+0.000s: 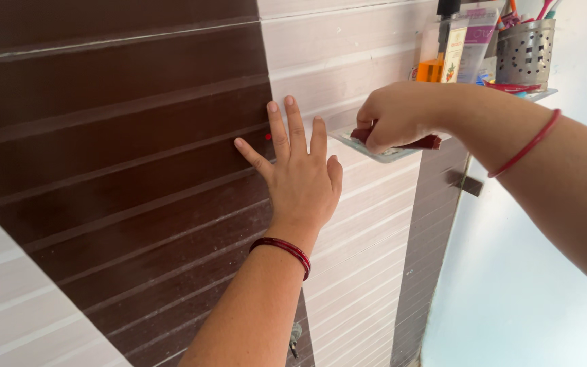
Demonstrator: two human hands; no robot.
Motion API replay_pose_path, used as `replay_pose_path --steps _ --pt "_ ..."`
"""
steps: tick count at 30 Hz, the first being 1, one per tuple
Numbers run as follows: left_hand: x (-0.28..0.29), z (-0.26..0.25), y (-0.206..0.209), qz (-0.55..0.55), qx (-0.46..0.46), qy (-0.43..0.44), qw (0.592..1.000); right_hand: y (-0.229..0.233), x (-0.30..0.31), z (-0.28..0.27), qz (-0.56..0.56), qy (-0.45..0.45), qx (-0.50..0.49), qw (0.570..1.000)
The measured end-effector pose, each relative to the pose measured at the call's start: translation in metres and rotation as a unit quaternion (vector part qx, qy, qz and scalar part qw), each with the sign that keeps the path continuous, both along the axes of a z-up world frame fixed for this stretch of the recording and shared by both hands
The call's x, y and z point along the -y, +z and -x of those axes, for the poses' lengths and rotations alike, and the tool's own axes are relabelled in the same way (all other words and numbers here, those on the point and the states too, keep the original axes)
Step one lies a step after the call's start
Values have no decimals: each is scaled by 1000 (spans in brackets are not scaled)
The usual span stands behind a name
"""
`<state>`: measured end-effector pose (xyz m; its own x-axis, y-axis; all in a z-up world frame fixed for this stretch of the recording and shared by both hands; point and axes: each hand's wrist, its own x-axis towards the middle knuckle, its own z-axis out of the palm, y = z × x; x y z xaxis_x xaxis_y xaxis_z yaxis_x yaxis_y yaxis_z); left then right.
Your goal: The person sands wall tiles using sandpaper and rubs them down by hand.
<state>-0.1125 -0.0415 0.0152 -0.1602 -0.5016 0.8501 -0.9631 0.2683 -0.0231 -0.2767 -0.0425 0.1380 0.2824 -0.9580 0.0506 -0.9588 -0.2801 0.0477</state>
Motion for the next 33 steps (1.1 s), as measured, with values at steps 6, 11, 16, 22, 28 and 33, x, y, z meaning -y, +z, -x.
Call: replay_pose_path --steps 6,11,16,22,28,33 --pt "-13 -27 -6 14 53 -10 998 -18 4 20 164 58 199 964" --pt "-30 -81 -10 50 115 -13 992 -27 -24 11 294 73 329 894" --pt "-61 -141 -26 66 125 20 990 -92 -37 -66 351 326 380 791" --pt "-94 -196 -49 58 122 87 987 -158 -21 -153 482 376 296 734" --pt "-94 -222 -67 31 77 173 981 -289 0 -198 397 404 73 821" --pt "-92 -232 -85 2 72 178 981 -361 6 -169 279 542 -22 793"
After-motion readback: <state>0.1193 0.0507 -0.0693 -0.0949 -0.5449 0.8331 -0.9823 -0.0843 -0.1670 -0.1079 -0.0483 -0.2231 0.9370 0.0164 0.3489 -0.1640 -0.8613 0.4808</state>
